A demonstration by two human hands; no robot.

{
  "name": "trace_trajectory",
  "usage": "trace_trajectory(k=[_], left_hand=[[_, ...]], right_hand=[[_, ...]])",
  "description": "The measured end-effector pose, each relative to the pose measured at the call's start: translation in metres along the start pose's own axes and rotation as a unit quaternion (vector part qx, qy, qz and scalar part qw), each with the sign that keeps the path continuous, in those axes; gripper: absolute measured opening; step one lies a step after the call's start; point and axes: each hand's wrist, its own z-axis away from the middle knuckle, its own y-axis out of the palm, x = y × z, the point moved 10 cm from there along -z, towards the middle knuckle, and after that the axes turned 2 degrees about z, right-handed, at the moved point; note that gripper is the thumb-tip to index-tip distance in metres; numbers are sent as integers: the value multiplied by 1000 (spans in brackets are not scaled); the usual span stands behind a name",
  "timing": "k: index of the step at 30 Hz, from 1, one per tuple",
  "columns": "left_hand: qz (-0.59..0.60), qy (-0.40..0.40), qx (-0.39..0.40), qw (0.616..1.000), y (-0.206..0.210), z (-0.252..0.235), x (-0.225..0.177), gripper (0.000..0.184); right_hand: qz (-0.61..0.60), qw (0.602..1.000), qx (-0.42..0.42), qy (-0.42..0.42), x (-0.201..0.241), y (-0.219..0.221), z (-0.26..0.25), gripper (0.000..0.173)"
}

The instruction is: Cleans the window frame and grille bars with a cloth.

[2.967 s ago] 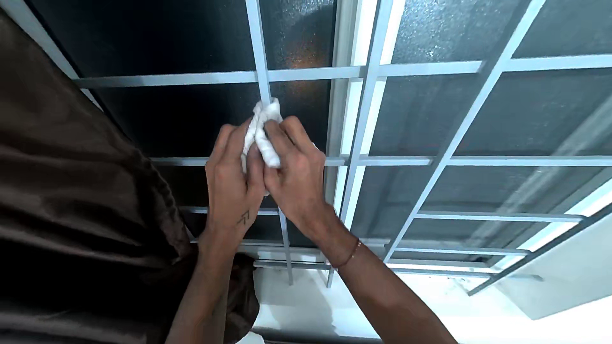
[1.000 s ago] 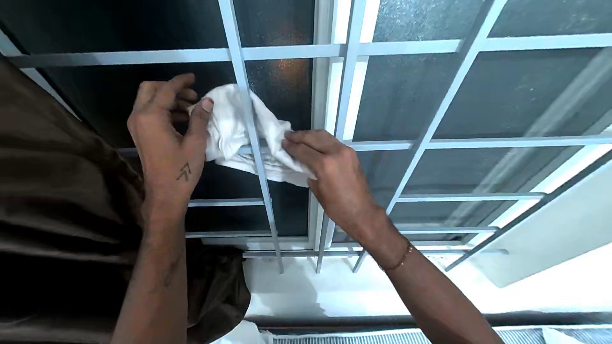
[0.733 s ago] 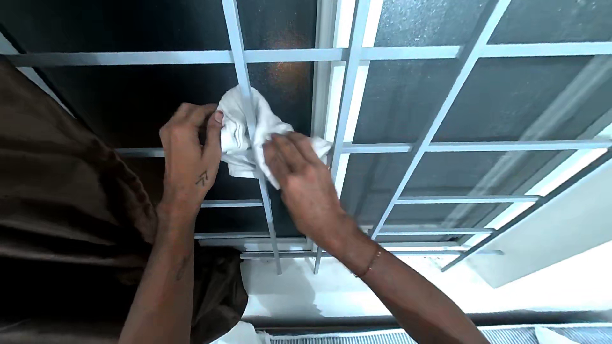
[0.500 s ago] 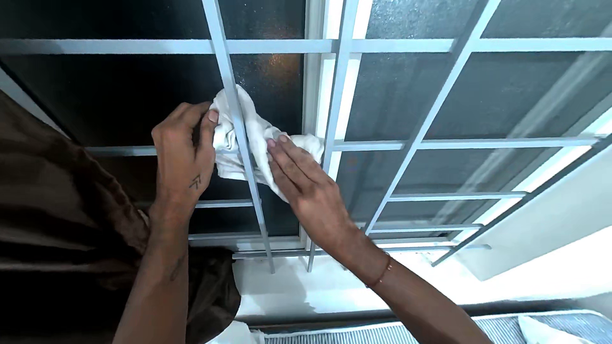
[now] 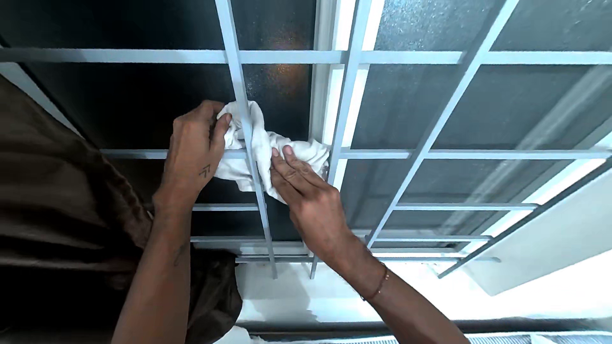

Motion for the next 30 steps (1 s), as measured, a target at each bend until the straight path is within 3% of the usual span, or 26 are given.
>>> trace_trajectory(k=[4,9,13,17,19,22,26,28,30], left_hand=[[3,-8,24,1000,3,-4,2,31],[43,-3,22,999,0,-1,12,39],[52,17,99,994,13,0,11,45],[159,16,177,971,22,-2,10,53],[206,4,140,968,16,-6,14,47],[280,-28,4,960,-11,-9,21,35],[209,-58,-169,961,-50,1,30,33],[155,-75,-212,962,-66,9,26,31],[132,-90,-229,960,-77,12,21,31]], right_hand=[[-57,998,-5,10,-16,-8,12,38],[-75,994,-73,36,-27,-15,29,36],[-108,985,-108,80,-26,-34,10,43],[-117,981,-111,103,-35,-45,-1,41],[-165,971,-113,128,-46,-47,-6,32],[-257,943,-139,158,-57,-51,-26,20],[-268,917,-224,194,-73,-55,-74,13],[-201,942,-182,197,-66,-57,-84,12],[-112,971,-81,193,-50,-59,-86,15]])
